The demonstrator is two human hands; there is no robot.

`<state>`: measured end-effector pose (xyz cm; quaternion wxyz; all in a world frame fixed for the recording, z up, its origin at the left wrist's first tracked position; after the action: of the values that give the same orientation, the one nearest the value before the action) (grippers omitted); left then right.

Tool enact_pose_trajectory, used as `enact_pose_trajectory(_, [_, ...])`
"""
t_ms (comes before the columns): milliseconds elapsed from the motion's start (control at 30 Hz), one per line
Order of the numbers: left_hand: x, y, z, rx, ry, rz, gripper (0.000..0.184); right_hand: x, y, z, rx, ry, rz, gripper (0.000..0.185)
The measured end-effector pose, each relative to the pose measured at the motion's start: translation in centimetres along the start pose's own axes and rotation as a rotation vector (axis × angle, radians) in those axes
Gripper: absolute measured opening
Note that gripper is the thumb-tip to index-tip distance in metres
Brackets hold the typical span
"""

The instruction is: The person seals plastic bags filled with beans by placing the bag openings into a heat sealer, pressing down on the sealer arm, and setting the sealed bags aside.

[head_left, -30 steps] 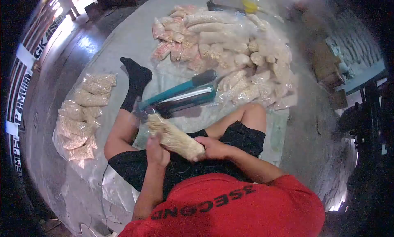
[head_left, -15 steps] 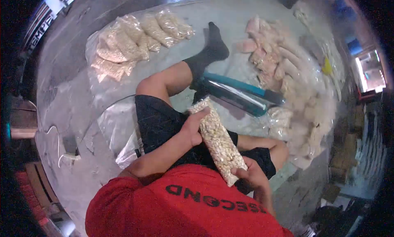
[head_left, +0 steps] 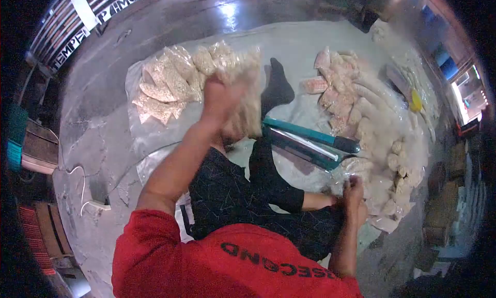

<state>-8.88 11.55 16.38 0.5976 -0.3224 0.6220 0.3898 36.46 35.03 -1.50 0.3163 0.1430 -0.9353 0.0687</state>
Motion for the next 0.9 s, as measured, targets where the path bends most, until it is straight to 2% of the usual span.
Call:
enact_pose_trajectory(33, [-1.3,2.1,-0.6,0.009,0.153,0.048,0.044,-2.3,1.8,0.6,-0.009,0.013,-0.004,0.028])
enact_pose_trajectory(67, [-2.4,4.0,-1.1,0.017,0.304,0.098,0.046,-5.9,5.1,1.7,-0.085,-0.17,-0.096,0.033])
enact_pose_trajectory(100, [-2.0,5.9,-1.5,0.019,0.304,0.116,0.046,-7.7,7.0,2.2,-0.163,-0.353,-0.184,0.038])
enact_pose_trajectory(133, [-1.2,7.7,-2.0,-0.09,0.482,0.382,0.042,-7.2,7.3,2.4,-0.174,-0.343,-0.181,0.038])
enact_pose_trajectory(167, [-0.7,8.3,-1.9,-0.203,0.656,0.645,0.039,-5.8,7.2,2.7,-0.226,-0.307,-0.334,0.038])
enact_pose_trajectory(200, [0.2,8.0,-1.9,-0.207,0.714,0.515,0.044,-4.8,7.1,2.8,-0.277,-0.273,-0.487,0.039])
enact_pose_trajectory(233, [1.4,7.1,-1.4,-0.204,0.713,0.52,0.044,-5.0,7.4,3.0,-0.282,-0.271,-0.484,0.039])
enact_pose_trajectory(300, [5.1,4.5,0.2,-0.069,0.659,0.435,0.039,-6.6,8.5,4.2,-0.152,-0.393,-0.426,0.024])
enact_pose_trajectory(367, [7.4,-1.5,3.4,0.127,0.739,0.574,0.031,-6.5,8.7,3.1,-0.061,-0.414,-0.368,0.017])
enact_pose_trajectory(400, [7.3,-3.8,5.3,0.272,0.557,0.218,0.026,-5.1,7.4,1.4,-0.158,-0.157,-0.24,0.019])
enact_pose_trajectory(433, [7.2,-7.6,6.8,0.301,0.543,0.236,0.022,-4.5,6.8,0.2,-0.253,0.099,-0.114,0.021])
enact_pose_trajectory(467, [10.1,-9.8,8.4,0.433,0.342,0.184,0.024,-8.8,8.4,0.5,-0.423,0.007,-0.191,0.03])
enact_pose_trajectory(500, [9.3,-12.2,9.9,0.583,0.317,0.166,0.028,-7.9,8.1,-0.7,-0.423,0.002,-0.204,0.03])
enact_pose_trajectory(533, [9.8,-14.4,11.2,0.65,0.321,0.232,0.031,-6.5,6.6,-3.0,-0.506,0.066,-0.133,0.037])
enact_pose_trajectory(600, [10.8,-18.0,13.8,0.906,0.337,0.125,0.038,-4.3,4.1,-5.6,-0.581,0.121,-0.048,0.044])
enact_pose_trajectory(633, [10.5,-19.5,14.8,0.916,0.335,0.115,0.038,-3.0,3.1,-6.6,-0.755,0.213,-0.242,0.042])
enact_pose_trajectory(700, [8.6,-21.4,16.3,0.754,0.277,0.297,0.056,0.2,-0.5,-8.6,-0.93,0.298,-0.427,0.041])
enact_pose_trajectory(733, [8.3,-22.2,16.9,0.766,0.276,0.294,0.056,3.3,-3.0,-9.2,-0.879,0.27,-0.476,0.045])
enact_pose_trajectory(800, [7.3,-22.8,17.0,0.501,0.199,0.432,0.079,8.3,-6.8,-7.5,-0.801,0.555,-0.495,0.043])
enact_pose_trajectory(833, [7.8,-22.7,16.6,0.509,0.194,0.434,0.079,9.5,-8.0,-5.6,-0.73,0.761,-0.428,0.038])
enact_pose_trajectory(867, [9.5,-23.0,16.0,0.835,0.109,0.286,0.085,10.7,-9.3,-3.7,-0.674,0.969,-0.351,0.033])
enact_pose_trajectory(900, [10.6,-23.6,15.2,1.153,0.023,0.128,0.091,10.2,-10.0,-1.7,-0.574,1.001,-0.305,0.028])
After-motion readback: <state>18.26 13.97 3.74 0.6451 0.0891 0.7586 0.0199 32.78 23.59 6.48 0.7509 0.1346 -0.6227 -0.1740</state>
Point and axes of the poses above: each hand's wrist, its own y-axis towards the middle knuckle, its own z-axis out of the palm, x = y × z, the point moved 4 cm from there along y, towards the middle knuckle, and after that the axes turned 2 degrees about -z, right-handed, at the moved point
